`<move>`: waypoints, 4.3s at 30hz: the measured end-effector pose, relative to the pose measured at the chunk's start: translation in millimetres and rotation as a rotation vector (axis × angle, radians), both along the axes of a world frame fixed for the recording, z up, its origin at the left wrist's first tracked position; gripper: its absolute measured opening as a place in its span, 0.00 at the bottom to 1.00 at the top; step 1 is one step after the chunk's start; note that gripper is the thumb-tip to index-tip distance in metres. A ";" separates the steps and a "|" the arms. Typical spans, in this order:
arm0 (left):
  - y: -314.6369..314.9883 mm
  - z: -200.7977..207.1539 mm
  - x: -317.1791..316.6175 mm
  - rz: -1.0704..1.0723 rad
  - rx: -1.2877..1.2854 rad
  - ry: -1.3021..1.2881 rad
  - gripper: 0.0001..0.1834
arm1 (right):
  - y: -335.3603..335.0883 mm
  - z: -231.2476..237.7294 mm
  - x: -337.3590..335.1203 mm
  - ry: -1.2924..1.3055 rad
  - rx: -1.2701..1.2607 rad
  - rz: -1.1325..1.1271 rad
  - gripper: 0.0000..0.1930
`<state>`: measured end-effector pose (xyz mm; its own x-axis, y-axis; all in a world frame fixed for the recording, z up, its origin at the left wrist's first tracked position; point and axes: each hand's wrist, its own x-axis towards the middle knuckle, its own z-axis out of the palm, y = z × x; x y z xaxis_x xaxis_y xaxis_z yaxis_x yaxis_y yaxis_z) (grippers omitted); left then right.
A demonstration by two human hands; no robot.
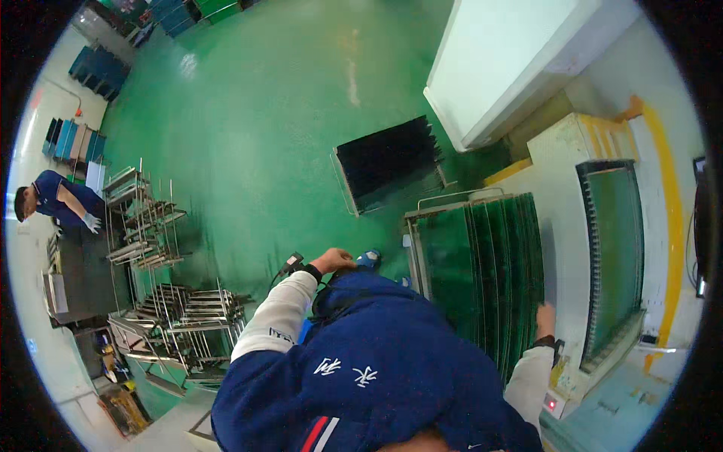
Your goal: The person takes green circuit boards from a vertical storage rack and places them onto the moving conveyor belt of an industrial machine.
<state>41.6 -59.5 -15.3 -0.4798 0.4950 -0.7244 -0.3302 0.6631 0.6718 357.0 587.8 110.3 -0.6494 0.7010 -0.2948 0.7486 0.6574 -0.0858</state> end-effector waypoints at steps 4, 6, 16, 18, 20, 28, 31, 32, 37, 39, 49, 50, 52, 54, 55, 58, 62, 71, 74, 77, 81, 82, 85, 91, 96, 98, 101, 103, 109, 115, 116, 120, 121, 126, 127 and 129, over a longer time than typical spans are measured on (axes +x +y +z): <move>20.2 5.0 -1.2 -0.001 -0.002 0.077 0.28 | 4.8 -3.6 1.4 0.198 -0.164 -0.111 0.13; 30.3 -1.4 -2.9 -0.020 0.000 0.081 0.29 | 3.0 2.1 -4.5 0.269 -0.183 -0.137 0.11; 160.7 24.7 -69.5 -0.133 0.154 0.258 0.48 | 73.8 -43.5 50.3 0.187 -0.080 -0.047 0.11; 172.2 48.8 -78.6 -0.034 0.165 0.299 0.47 | 25.6 -0.5 -17.9 0.165 -0.136 -0.091 0.14; 206.6 38.4 -86.7 -0.008 0.223 0.323 0.47 | 35.5 -0.5 -2.2 0.183 -0.181 -0.133 0.12; 247.4 5.0 -69.2 -0.011 0.267 0.276 0.39 | 61.3 -21.1 19.0 0.038 -0.093 -0.100 0.13; 242.0 -2.8 -60.6 0.035 0.232 0.261 0.38 | 35.7 8.2 -1.0 0.011 0.016 -0.023 0.14; 242.5 -1.7 -56.4 0.052 0.241 0.282 0.38 | 38.7 4.1 6.4 0.034 0.010 -0.013 0.14; 215.4 0.2 -37.6 0.148 0.211 0.329 0.38 | 44.8 -1.1 1.9 0.070 -0.080 0.013 0.13; 189.7 15.0 -35.1 0.130 0.164 0.217 0.37 | 54.3 -6.5 8.0 0.055 -0.053 0.053 0.15; -14.4 -105.2 -1.6 -0.036 -0.016 0.469 0.20 | 0.6 126.0 -31.2 0.116 0.247 -0.002 0.18; 9.5 -74.4 -2.8 0.176 -0.113 0.131 0.18 | -8.6 156.7 -14.8 0.127 0.229 -0.095 0.18; -12.7 -85.8 1.1 0.398 -0.111 -0.044 0.11 | -24.0 215.0 -20.2 0.189 0.229 -0.117 0.17; 6.6 -62.1 -8.2 0.373 -0.130 -0.193 0.10 | -48.5 283.4 -6.6 0.218 0.321 -0.160 0.16; 5.9 -53.8 -11.7 0.352 -0.125 -0.187 0.10 | -57.4 307.7 -9.9 0.247 0.336 -0.183 0.15; 18.8 -48.0 -32.0 0.342 -0.013 -0.241 0.14 | -45.3 367.1 31.7 0.493 0.229 -0.211 0.16; 56.0 -25.5 -54.2 0.289 0.030 -0.211 0.17 | -108.4 473.0 25.1 0.699 0.323 -0.277 0.16; 83.9 -37.9 -89.2 0.207 0.094 -0.237 0.17 | -130.8 417.4 0.7 0.553 0.865 -0.278 0.12; 94.3 -45.4 -93.7 0.116 0.070 -0.235 0.15 | -140.3 325.1 9.2 0.349 1.049 -0.188 0.07; 63.2 -45.0 -100.5 0.164 0.009 -0.245 0.14 | -181.3 259.3 -28.2 0.312 0.931 -0.211 0.12; 58.3 -44.9 -100.0 0.144 0.077 -0.288 0.12 | -223.4 203.6 -45.9 0.453 0.713 -0.262 0.27; 60.4 -43.8 -95.1 0.167 0.045 -0.275 0.12 | -221.6 184.5 -42.8 0.442 0.609 -0.306 0.31; 58.5 -50.4 -98.6 0.145 0.060 -0.269 0.13 | -222.9 168.9 -54.0 0.466 0.553 -0.359 0.31; 78.8 -41.7 -88.0 0.139 0.086 -0.289 0.15 | -207.3 154.6 -52.3 0.480 0.548 -0.404 0.31; 88.2 -41.5 -86.4 0.126 0.095 -0.229 0.15 | -191.9 155.2 -49.1 0.515 0.549 -0.385 0.33; 86.9 -41.8 -85.9 0.090 0.115 -0.249 0.15 | -187.3 157.2 -47.2 0.531 0.549 -0.387 0.33; 85.9 -38.5 -72.5 0.163 0.106 -0.265 0.17 | -179.8 154.4 -46.0 0.569 0.536 -0.394 0.34; 79.4 -42.5 -65.6 0.177 0.094 -0.214 0.18 | -178.5 155.9 -46.1 0.561 0.542 -0.385 0.34; 69.5 -44.1 -57.0 0.171 0.016 -0.215 0.19 | -170.9 156.5 -43.1 0.608 0.577 -0.361 0.32; 76.1 -23.4 -48.7 0.194 0.042 -0.282 0.20 | -163.5 151.6 -38.6 0.614 0.539 -0.381 0.33; 76.8 -22.6 -48.8 0.200 0.042 -0.276 0.20 | -162.0 152.5 -39.6 0.625 0.521 -0.391 0.33; 83.7 -19.4 -49.5 0.174 0.063 -0.287 0.20 | -155.5 150.5 -39.1 0.613 0.499 -0.375 0.35; 86.6 -18.5 -49.5 0.157 0.080 -0.288 0.19 | -153.8 149.7 -38.0 0.612 0.489 -0.382 0.35; 95.1 -26.4 -50.9 0.139 0.089 -0.282 0.20 | -145.4 150.7 -34.0 0.610 0.500 -0.393 0.36; 95.5 -28.2 -50.6 0.143 0.090 -0.270 0.20 | -143.2 151.1 -36.2 0.619 0.509 -0.377 0.35; 90.2 -32.3 -51.2 0.152 0.094 -0.279 0.20 | -141.2 152.5 -37.7 0.620 0.523 -0.382 0.35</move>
